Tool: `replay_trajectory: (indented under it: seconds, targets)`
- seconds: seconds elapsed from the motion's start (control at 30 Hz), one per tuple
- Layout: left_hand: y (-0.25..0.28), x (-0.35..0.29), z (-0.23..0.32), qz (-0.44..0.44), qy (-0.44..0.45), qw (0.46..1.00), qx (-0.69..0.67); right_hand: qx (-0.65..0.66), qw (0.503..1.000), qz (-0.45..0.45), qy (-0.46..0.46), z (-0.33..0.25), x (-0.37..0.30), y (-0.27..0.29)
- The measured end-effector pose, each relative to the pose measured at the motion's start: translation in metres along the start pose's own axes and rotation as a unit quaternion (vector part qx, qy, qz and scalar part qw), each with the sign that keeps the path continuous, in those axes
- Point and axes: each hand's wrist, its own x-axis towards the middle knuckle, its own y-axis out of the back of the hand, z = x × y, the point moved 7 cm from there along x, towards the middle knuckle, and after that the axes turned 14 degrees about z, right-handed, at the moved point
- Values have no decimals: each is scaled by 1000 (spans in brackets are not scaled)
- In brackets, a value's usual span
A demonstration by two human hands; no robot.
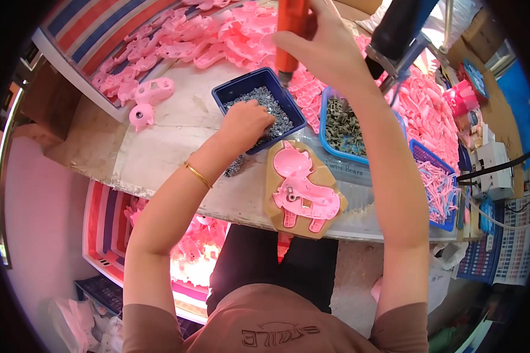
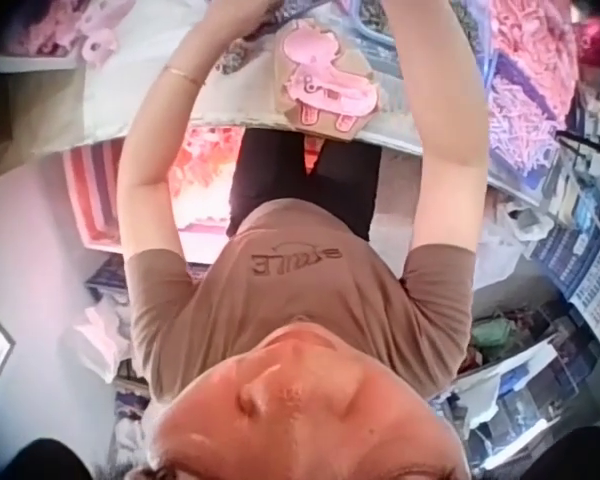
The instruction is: Assembling pink plastic pig toys by attaching components and using a pneumatic screwdriver.
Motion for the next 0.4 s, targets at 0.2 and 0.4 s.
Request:
replay_trajectory:
  seconds: [0.2, 0.4]
  targets:
    - [17, -11, -8, 66, 50, 996, -39, 101, 978, -66, -169, 27, -19, 16]
    - [48, -21, 25, 140, 55, 980, -127, 80, 957, -123, -250, 31, -48, 27]
